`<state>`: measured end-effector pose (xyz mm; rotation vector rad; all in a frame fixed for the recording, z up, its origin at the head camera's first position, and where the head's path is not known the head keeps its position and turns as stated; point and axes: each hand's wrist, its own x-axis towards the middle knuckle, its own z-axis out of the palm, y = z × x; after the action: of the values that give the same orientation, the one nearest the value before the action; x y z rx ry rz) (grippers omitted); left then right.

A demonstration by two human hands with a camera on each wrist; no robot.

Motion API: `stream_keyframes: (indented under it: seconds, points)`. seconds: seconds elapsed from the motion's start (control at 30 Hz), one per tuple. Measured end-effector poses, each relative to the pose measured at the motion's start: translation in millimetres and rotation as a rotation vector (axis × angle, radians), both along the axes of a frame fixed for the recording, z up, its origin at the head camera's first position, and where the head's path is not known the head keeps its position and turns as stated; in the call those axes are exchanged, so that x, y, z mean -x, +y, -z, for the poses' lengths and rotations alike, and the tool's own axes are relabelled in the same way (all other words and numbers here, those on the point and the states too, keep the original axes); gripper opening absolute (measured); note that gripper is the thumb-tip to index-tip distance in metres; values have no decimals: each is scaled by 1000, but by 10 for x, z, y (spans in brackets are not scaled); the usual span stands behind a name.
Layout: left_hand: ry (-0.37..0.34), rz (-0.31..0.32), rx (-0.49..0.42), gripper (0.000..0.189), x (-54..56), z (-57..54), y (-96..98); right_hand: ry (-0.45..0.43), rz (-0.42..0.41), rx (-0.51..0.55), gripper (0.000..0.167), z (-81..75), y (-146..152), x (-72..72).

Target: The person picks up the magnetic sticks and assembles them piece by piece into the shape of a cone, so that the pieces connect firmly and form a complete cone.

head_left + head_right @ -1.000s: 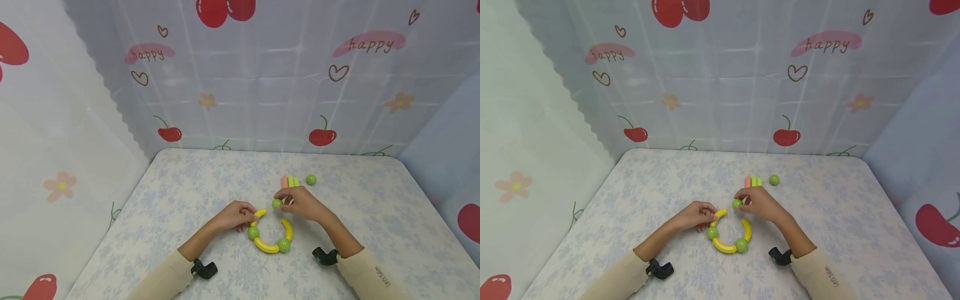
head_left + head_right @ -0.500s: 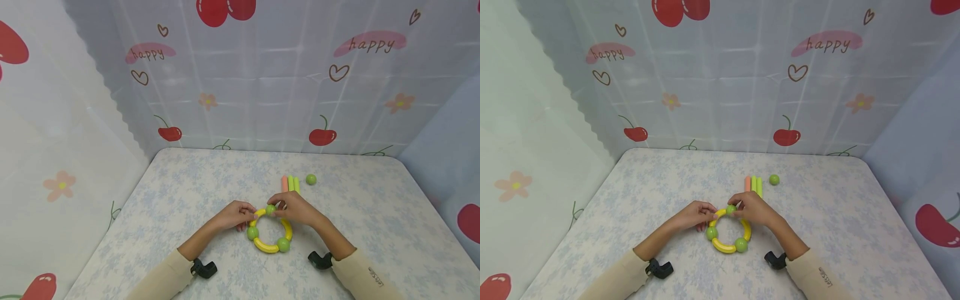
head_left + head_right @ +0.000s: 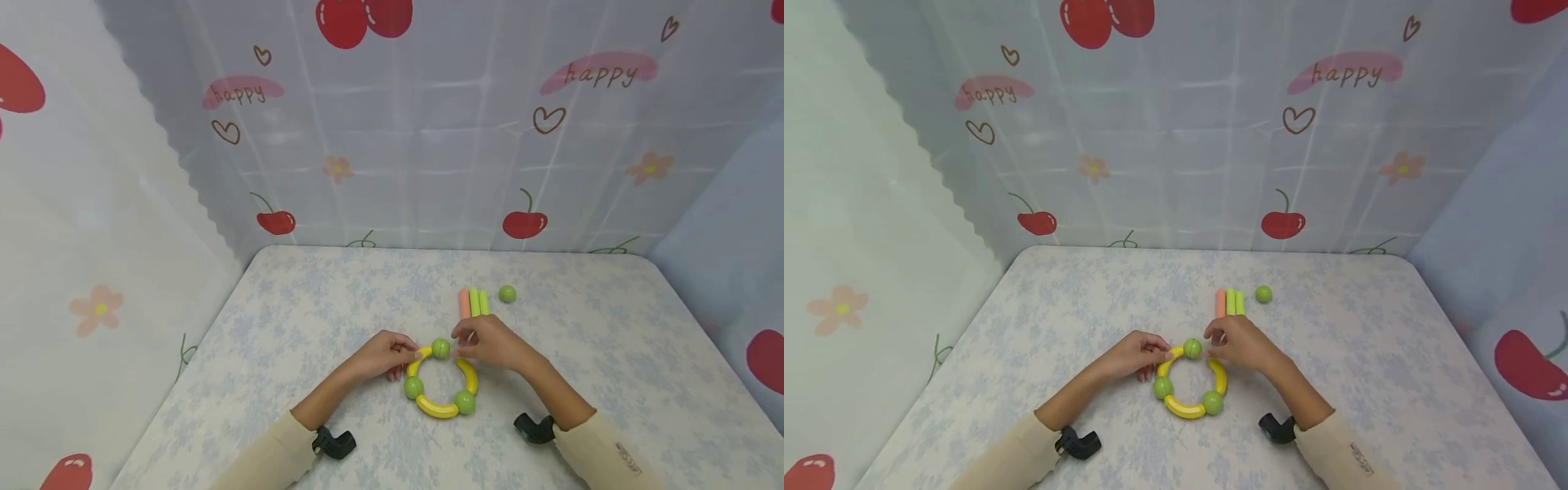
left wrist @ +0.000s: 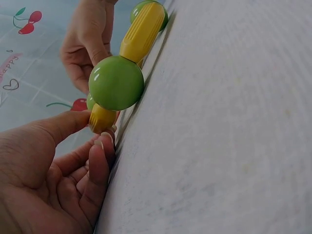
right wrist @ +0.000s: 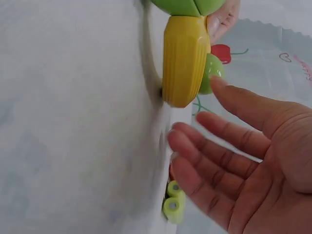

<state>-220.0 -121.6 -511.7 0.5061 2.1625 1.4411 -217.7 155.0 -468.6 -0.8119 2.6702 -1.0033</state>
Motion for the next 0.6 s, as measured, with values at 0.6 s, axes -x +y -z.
stream_keyframes:
  seconds: [0.6]
  points:
    - [10,-10,7,25,-3,13,-7,-119,132,-173,33,14,-16,-214]
